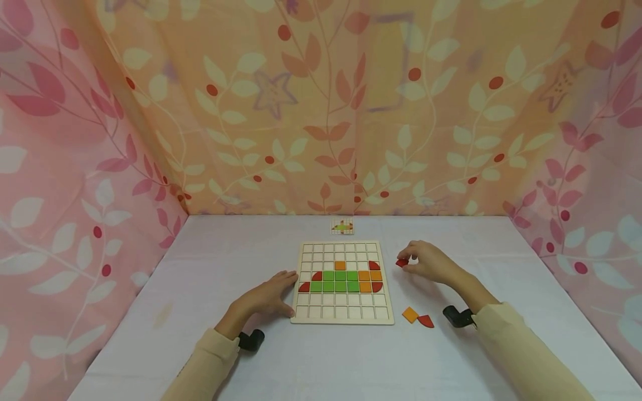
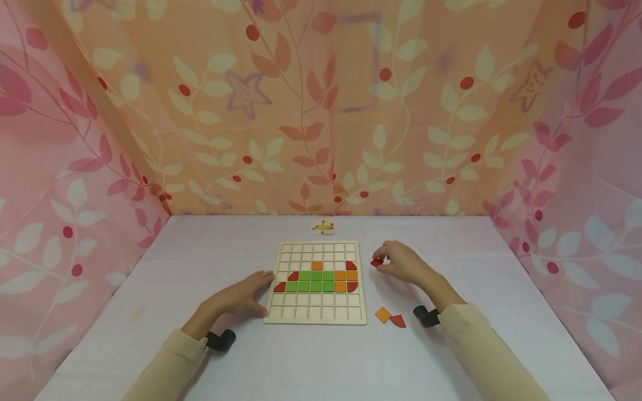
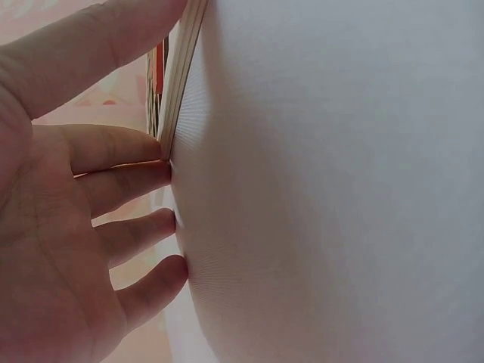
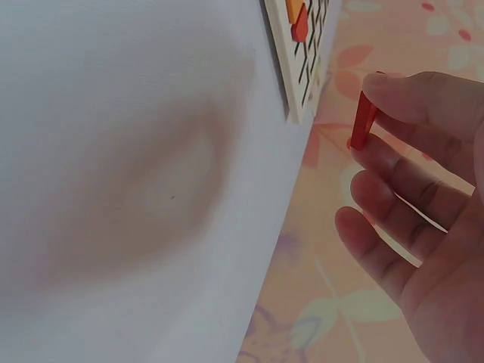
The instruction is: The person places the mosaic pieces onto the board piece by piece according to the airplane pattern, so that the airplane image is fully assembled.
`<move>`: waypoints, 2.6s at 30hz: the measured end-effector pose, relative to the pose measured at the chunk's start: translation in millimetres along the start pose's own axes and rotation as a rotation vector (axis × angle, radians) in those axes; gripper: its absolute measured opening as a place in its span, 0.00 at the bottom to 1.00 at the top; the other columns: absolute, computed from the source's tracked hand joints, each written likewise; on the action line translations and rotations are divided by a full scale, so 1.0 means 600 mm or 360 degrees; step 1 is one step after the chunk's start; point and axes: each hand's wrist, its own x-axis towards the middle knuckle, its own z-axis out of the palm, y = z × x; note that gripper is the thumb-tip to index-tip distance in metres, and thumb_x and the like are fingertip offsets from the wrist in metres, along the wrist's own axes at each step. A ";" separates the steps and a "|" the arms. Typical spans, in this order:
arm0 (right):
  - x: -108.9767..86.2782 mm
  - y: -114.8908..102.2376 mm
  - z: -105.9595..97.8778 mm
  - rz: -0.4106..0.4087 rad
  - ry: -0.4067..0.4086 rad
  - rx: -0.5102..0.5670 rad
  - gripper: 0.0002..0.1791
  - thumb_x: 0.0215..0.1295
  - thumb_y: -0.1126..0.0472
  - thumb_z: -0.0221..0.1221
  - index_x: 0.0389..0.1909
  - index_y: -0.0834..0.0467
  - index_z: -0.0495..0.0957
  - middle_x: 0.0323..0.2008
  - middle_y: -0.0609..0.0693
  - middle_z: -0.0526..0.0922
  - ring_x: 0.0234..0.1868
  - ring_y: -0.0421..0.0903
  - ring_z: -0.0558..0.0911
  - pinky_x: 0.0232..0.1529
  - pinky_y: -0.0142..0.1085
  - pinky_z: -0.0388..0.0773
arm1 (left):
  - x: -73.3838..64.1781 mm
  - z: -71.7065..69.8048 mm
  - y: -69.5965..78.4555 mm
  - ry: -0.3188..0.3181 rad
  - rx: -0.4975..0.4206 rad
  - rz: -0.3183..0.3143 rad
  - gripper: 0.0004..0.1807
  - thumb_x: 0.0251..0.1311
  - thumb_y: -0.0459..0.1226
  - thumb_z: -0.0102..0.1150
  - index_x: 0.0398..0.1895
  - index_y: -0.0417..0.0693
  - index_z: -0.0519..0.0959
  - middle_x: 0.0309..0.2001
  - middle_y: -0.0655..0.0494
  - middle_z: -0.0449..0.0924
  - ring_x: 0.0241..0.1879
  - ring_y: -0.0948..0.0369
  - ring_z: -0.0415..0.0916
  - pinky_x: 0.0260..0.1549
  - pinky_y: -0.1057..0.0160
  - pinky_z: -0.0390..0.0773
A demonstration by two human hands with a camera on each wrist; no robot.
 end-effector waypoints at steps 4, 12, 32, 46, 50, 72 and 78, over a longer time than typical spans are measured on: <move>0.015 -0.005 -0.002 0.0000 -0.0010 -0.0012 0.10 0.58 0.63 0.66 0.41 0.59 0.85 0.35 0.48 0.82 0.39 0.50 0.78 0.43 0.41 0.77 | 0.000 0.000 0.000 -0.0002 -0.0003 -0.0005 0.51 0.45 0.40 0.76 0.73 0.41 0.60 0.76 0.48 0.55 0.78 0.48 0.45 0.73 0.44 0.52; 0.051 -0.018 -0.001 -0.0025 -0.0037 -0.0050 0.11 0.58 0.63 0.66 0.42 0.60 0.86 0.35 0.49 0.82 0.40 0.51 0.79 0.44 0.42 0.77 | 0.002 0.001 -0.001 -0.0001 0.0012 -0.0003 0.51 0.45 0.41 0.76 0.73 0.42 0.60 0.76 0.49 0.55 0.78 0.49 0.45 0.74 0.45 0.52; 0.129 -0.064 0.016 -0.0140 -0.0121 -0.0089 0.10 0.59 0.63 0.65 0.41 0.59 0.86 0.35 0.51 0.83 0.40 0.50 0.79 0.48 0.44 0.78 | 0.001 0.002 -0.001 -0.0009 0.0002 -0.0019 0.51 0.46 0.41 0.76 0.74 0.42 0.60 0.76 0.50 0.55 0.78 0.48 0.45 0.73 0.44 0.52; 0.176 -0.095 0.054 -0.0192 -0.0176 -0.0161 0.09 0.59 0.63 0.65 0.41 0.59 0.86 0.38 0.51 0.83 0.42 0.48 0.77 0.54 0.45 0.77 | 0.000 0.001 0.000 -0.0009 -0.0007 -0.0031 0.51 0.45 0.41 0.76 0.74 0.43 0.60 0.76 0.51 0.55 0.78 0.49 0.45 0.73 0.44 0.52; 0.187 -0.105 0.065 -0.0196 -0.0200 -0.0184 0.10 0.59 0.63 0.66 0.42 0.58 0.86 0.40 0.51 0.84 0.44 0.48 0.78 0.56 0.44 0.77 | 0.001 0.001 0.000 -0.0006 -0.0003 -0.0024 0.51 0.45 0.41 0.77 0.73 0.43 0.60 0.76 0.50 0.55 0.78 0.49 0.45 0.73 0.44 0.52; 0.210 -0.125 0.107 -0.0219 -0.0322 -0.0225 0.08 0.61 0.64 0.63 0.40 0.55 0.86 0.39 0.50 0.83 0.40 0.45 0.76 0.53 0.42 0.79 | 0.002 0.001 -0.001 -0.0002 -0.0010 -0.0014 0.51 0.45 0.41 0.76 0.73 0.42 0.60 0.76 0.49 0.55 0.78 0.49 0.45 0.73 0.44 0.53; 0.209 -0.127 0.106 -0.0209 -0.0328 -0.0207 0.08 0.61 0.65 0.63 0.40 0.56 0.86 0.38 0.50 0.83 0.40 0.46 0.75 0.52 0.42 0.78 | -0.001 0.000 0.001 -0.0005 -0.0022 -0.0016 0.51 0.45 0.40 0.76 0.73 0.41 0.60 0.76 0.49 0.55 0.78 0.48 0.45 0.73 0.44 0.52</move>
